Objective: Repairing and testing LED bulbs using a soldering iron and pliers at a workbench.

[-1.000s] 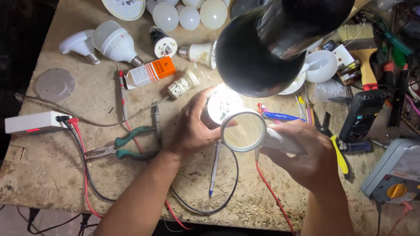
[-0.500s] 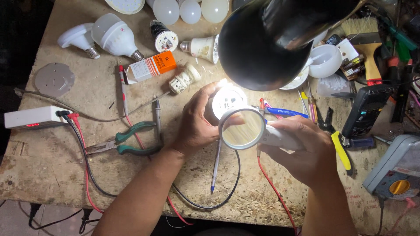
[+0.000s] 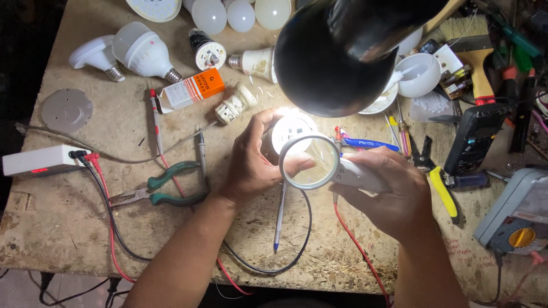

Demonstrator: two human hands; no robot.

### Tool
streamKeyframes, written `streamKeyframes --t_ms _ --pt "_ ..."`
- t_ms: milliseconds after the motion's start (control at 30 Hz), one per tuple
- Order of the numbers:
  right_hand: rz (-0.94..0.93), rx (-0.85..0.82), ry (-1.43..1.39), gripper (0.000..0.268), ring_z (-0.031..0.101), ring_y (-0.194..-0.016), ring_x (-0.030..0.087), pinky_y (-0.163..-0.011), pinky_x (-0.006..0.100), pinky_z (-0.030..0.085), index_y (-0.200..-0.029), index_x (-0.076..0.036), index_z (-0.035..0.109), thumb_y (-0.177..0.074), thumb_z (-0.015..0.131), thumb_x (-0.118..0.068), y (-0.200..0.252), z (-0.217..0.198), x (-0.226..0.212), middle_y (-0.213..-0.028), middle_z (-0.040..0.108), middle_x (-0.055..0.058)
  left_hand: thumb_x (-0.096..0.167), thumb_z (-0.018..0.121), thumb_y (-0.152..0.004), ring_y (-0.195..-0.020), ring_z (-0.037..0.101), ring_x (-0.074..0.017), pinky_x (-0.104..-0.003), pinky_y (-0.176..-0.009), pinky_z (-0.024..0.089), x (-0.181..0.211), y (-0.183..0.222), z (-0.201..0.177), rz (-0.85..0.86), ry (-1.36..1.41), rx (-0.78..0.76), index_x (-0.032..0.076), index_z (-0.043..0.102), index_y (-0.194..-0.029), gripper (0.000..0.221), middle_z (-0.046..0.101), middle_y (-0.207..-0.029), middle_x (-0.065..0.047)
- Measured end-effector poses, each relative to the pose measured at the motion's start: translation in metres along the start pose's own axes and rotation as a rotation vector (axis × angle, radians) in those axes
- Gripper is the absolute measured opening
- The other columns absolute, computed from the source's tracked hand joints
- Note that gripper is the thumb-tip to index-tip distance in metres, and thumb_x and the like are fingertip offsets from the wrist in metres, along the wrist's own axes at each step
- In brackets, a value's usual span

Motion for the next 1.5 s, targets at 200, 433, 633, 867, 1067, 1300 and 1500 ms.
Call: streamKeyframes --t_ms 200,433,633,867,1067,1300,1500 --pt "-0.049 0.051 -0.029 0.048 0.072 -0.099 0.025 -0.093 0.035 0.055 -0.113 -0.006 0.069 -0.075 0.093 -0.022 0.001 -0.005 -0.004 -0.112 0.074 0.015 0.033 0.098 -0.064 -0.115 0.066 -0.0198 -0.029 -0.102 0.052 0.002 0.000 0.003 0.016 0.011 -0.035 0.008 0.052 -0.132 0.085 0.066 -0.125 -0.008" --pt "-0.067 0.064 -0.027 0.048 0.073 -0.101 0.025 -0.094 0.035 0.056 -0.112 -0.005 0.070 -0.074 0.094 -0.020 0.000 -0.006 -0.009 -0.112 0.075 0.015 0.031 0.096 -0.067 -0.117 0.066 -0.0210 -0.030 -0.104 0.051 0.005 0.000 0.004 0.059 0.029 -0.054 0.008 0.052 -0.132 0.082 0.066 -0.126 -0.009" --pt "-0.084 0.072 -0.029 0.048 0.073 -0.100 0.026 -0.094 0.037 0.056 -0.111 -0.005 0.070 -0.074 0.095 -0.021 -0.001 -0.006 -0.010 -0.111 0.075 0.015 0.033 0.095 -0.068 -0.114 0.067 -0.0208 -0.030 -0.102 0.051 0.004 0.000 0.003 0.057 -0.024 -0.049 0.008 0.052 -0.132 0.081 0.066 -0.125 -0.009" --pt "-0.041 0.071 -0.020 0.048 0.073 -0.100 0.025 -0.093 0.036 0.056 -0.111 -0.005 0.071 -0.073 0.095 -0.021 0.001 -0.006 -0.008 -0.112 0.075 0.016 0.044 0.095 -0.062 -0.107 0.068 -0.0221 -0.031 -0.096 0.053 0.009 0.000 -0.002 0.034 -0.082 -0.021 0.006 0.053 -0.129 0.087 0.069 -0.119 -0.009" --pt "-0.038 0.073 -0.003 0.050 0.073 -0.099 0.026 -0.093 0.036 0.057 -0.111 -0.005 0.070 -0.072 0.095 -0.023 0.002 -0.007 -0.009 -0.111 0.074 0.016 0.044 0.096 -0.061 -0.107 0.066 -0.0224 -0.031 -0.096 0.052 0.009 0.000 -0.002 0.048 -0.088 -0.018 0.006 0.054 -0.127 0.087 0.068 -0.118 -0.009" --pt "-0.082 0.073 0.012 0.048 0.074 -0.095 0.026 -0.088 0.037 0.058 -0.110 -0.003 0.071 -0.073 0.095 -0.022 0.001 -0.008 -0.013 -0.109 0.075 0.018 0.045 0.095 -0.063 -0.109 0.067 -0.0234 -0.032 -0.099 0.052 0.009 0.001 -0.002 0.069 -0.094 -0.018 0.005 0.054 -0.127 0.086 0.067 -0.119 -0.010" --pt "-0.056 0.066 0.017 0.048 0.074 -0.097 0.026 -0.090 0.036 0.058 -0.110 -0.004 0.071 -0.073 0.095 -0.023 0.002 -0.007 -0.011 -0.109 0.075 0.016 0.044 0.094 -0.065 -0.110 0.067 -0.0236 -0.032 -0.099 0.052 0.010 0.000 -0.002 0.054 -0.099 -0.019 0.006 0.054 -0.127 0.082 0.068 -0.120 -0.009"
Point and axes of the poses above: each hand's wrist, its own y-axis away from the middle knuckle, its own z-axis out of the palm, x = y × z, the point moved 9 cm from there along -y, towards the middle knuckle
